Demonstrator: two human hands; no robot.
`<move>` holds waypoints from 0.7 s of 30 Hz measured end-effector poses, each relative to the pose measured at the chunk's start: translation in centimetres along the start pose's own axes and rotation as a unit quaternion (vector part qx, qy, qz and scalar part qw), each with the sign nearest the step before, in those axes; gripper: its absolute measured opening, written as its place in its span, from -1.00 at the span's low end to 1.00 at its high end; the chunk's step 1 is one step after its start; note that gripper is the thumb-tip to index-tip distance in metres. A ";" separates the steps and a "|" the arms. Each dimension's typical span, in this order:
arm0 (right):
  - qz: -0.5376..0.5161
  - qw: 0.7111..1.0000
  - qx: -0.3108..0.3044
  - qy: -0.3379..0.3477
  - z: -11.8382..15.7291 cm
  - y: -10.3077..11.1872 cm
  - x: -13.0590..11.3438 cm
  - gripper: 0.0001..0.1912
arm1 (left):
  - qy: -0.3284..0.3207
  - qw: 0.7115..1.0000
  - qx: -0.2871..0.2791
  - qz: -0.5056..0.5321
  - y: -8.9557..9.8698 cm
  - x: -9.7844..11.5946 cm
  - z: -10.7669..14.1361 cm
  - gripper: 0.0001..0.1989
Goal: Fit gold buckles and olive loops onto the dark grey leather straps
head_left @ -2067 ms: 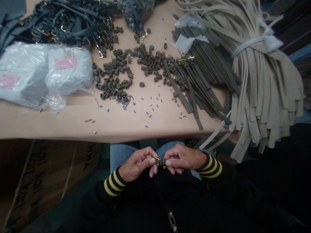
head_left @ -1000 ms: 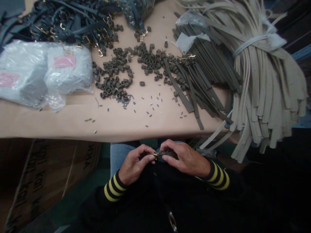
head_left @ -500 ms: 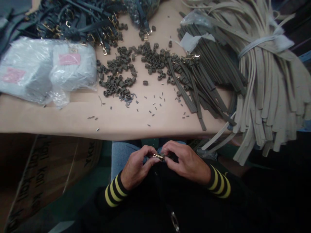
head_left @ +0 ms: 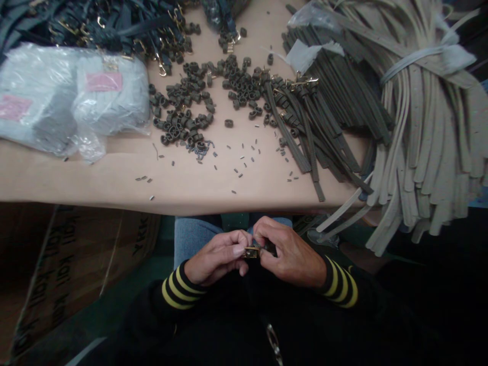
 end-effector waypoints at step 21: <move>0.085 0.995 -0.001 -0.043 -0.3 -1.2 1.7 -0.80 | -0.002 0.965 0.150 -0.215 1.5 -0.6 -0.4 -0.78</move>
Point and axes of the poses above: each hand's wrist, its own z-axis away from the middle knuckle, its own y-axis out of the back of the hand, x = y × z, the point moved 6 cm from there along -z, towards the middle knuckle, and after that the axes turned 6 degrees about -x, right-handed, at the moved point
